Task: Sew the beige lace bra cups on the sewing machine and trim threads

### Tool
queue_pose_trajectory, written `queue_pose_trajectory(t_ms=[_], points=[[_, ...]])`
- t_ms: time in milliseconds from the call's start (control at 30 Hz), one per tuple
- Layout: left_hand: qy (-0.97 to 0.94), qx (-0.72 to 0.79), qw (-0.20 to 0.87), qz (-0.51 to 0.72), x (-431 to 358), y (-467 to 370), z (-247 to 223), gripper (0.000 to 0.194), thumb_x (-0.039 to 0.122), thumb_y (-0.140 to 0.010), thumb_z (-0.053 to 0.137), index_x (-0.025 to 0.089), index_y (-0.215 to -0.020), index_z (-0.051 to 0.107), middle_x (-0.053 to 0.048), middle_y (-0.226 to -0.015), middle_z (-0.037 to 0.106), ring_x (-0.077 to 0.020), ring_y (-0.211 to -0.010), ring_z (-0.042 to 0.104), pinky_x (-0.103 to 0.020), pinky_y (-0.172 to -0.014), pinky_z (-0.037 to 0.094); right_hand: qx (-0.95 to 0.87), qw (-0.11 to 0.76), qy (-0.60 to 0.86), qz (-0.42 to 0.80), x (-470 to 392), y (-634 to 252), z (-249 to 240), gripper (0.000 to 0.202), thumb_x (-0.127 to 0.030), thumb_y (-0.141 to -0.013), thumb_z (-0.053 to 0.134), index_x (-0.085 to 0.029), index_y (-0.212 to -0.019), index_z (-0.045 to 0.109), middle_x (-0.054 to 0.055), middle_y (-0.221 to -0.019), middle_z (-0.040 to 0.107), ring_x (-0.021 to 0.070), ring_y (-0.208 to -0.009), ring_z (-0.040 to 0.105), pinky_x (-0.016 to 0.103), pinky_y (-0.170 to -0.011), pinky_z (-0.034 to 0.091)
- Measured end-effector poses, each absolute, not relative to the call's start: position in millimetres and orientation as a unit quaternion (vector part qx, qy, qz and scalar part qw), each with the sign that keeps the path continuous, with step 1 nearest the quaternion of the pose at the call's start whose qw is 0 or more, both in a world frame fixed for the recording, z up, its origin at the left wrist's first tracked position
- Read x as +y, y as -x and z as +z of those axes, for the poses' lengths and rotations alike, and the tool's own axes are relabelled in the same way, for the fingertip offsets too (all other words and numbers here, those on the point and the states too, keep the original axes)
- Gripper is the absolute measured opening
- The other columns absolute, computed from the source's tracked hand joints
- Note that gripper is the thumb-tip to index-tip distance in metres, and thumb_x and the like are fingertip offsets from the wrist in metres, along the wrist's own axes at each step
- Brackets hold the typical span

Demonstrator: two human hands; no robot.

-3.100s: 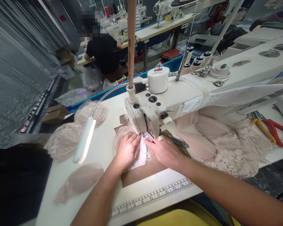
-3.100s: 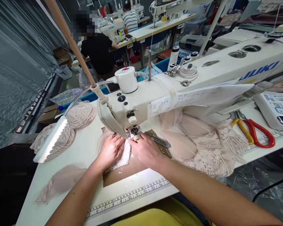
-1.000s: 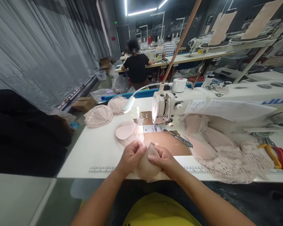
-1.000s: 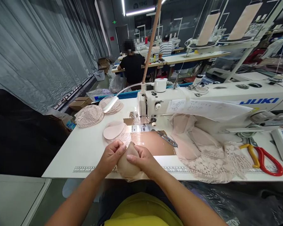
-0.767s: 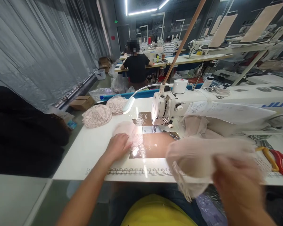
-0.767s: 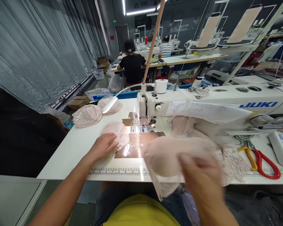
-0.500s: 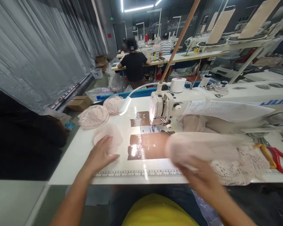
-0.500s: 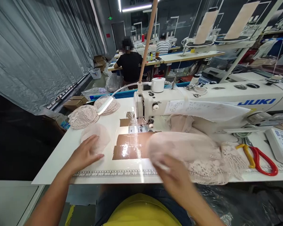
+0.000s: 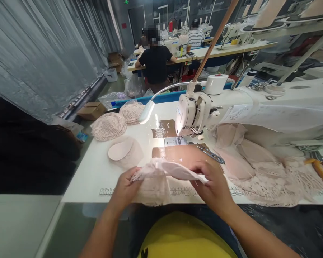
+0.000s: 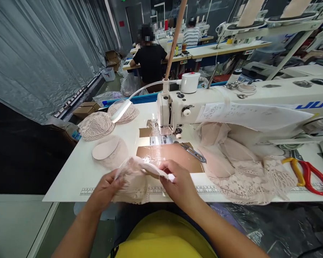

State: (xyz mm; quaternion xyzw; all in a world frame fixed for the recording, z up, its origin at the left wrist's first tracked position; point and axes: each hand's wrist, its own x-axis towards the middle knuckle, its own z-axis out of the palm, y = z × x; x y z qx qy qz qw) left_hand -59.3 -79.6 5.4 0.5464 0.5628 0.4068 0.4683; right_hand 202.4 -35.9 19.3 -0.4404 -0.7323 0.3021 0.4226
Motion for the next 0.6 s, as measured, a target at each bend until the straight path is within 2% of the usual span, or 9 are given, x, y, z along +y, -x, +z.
queue_pose_trajectory(t_ms=[33, 100, 167, 233, 333, 433, 500, 600], points=[[-0.538, 0.486, 0.554, 0.408, -82, 50, 5, 0.044, 0.043, -0.087, 0.054, 0.018, -0.122, 0.058, -0.004, -0.077, 0.063, -0.0167, -0.069, 0.057, -0.026, -0.065, 0.045, -0.721, 0.393, 0.438, 0.366, -35, -198, 16, 0.013, -0.032, -0.082, 0.054, -0.02, -0.079, 0.056, 0.002, -0.072, 0.058, 0.0154, -0.065, 0.053, 0.026, -0.059, 0.042], [-0.524, 0.326, 0.686, 0.384, -86, 31, 7, 0.072, 0.056, -0.083, 0.056, 0.021, -0.142, 0.035, -0.007, -0.083, 0.064, -0.0185, -0.072, 0.06, -0.03, -0.069, 0.047, -0.672, 0.33, 0.403, 0.527, -33, -188, 9, 0.02, -0.038, -0.083, 0.056, -0.018, -0.082, 0.059, 0.001, -0.073, 0.059, 0.0153, -0.066, 0.054, 0.026, -0.059, 0.043], [-0.518, 0.233, 0.742, 0.357, -89, 18, 10, 0.095, 0.061, -0.075, 0.063, 0.029, -0.148, 0.013, -0.01, -0.102, 0.062, -0.0219, -0.086, 0.062, -0.037, -0.081, 0.047, -0.594, 0.282, 0.34, 0.673, -34, -181, 3, 0.025, -0.04, -0.08, 0.062, -0.016, -0.089, 0.061, 0.002, -0.077, 0.062, 0.0155, -0.069, 0.056, 0.026, -0.062, 0.045], [-0.514, 0.212, 0.752, 0.353, -89, 15, 11, 0.102, 0.061, -0.069, 0.069, 0.037, -0.147, 0.008, -0.011, -0.12, 0.055, -0.0233, -0.095, 0.061, -0.039, -0.086, 0.045, -0.525, 0.256, 0.293, 0.757, -35, -180, -2, 0.028, -0.039, -0.076, 0.067, -0.016, -0.093, 0.063, 0.002, -0.081, 0.064, 0.0157, -0.071, 0.057, 0.026, -0.065, 0.046], [-0.51, 0.284, 0.697, 0.416, -86, 24, 9, 0.089, 0.053, -0.072, 0.07, 0.038, -0.145, 0.021, -0.01, -0.12, 0.051, -0.0171, -0.083, 0.06, -0.031, -0.075, 0.049, -0.473, 0.258, 0.272, 0.797, -37, -183, -6, 0.026, -0.035, -0.072, 0.072, -0.015, -0.087, 0.065, 0.002, -0.077, 0.064, 0.0159, -0.071, 0.058, 0.028, -0.067, 0.046], [-0.501, 0.402, 0.621, 0.449, -83, 31, 5, 0.076, 0.039, -0.074, 0.073, 0.031, -0.14, 0.037, -0.008, -0.123, 0.049, -0.0191, -0.097, 0.055, -0.03, -0.085, 0.046, -0.467, 0.261, 0.246, 0.808, -38, -184, -3, 0.023, -0.032, -0.069, 0.076, -0.015, -0.077, 0.063, 0.0, -0.071, 0.06, 0.0145, -0.067, 0.055, 0.029, -0.069, 0.046], [-0.492, 0.403, 0.665, 0.392, -82, 31, 3, 0.07, 0.034, -0.072, 0.074, 0.024, -0.135, 0.045, -0.009, -0.121, 0.052, -0.0232, -0.104, 0.053, -0.032, -0.09, 0.043, -0.466, 0.274, 0.244, 0.805, -38, -184, 1, 0.028, -0.032, -0.066, 0.079, -0.016, -0.072, 0.057, -0.002, -0.069, 0.056, 0.0116, -0.062, 0.051, 0.027, -0.065, 0.045], [-0.473, 0.377, 0.72, 0.34, -85, 28, 0, 0.048, 0.031, -0.074, 0.07, 0.015, -0.118, 0.059, -0.008, -0.097, 0.061, -0.0213, -0.088, 0.056, -0.03, -0.077, 0.046, -0.455, 0.349, 0.299, 0.762, -37, -184, 4, 0.038, -0.038, -0.066, 0.078, -0.019, -0.069, 0.045, -0.006, -0.063, 0.046, 0.0075, -0.054, 0.039, 0.021, -0.052, 0.037]])
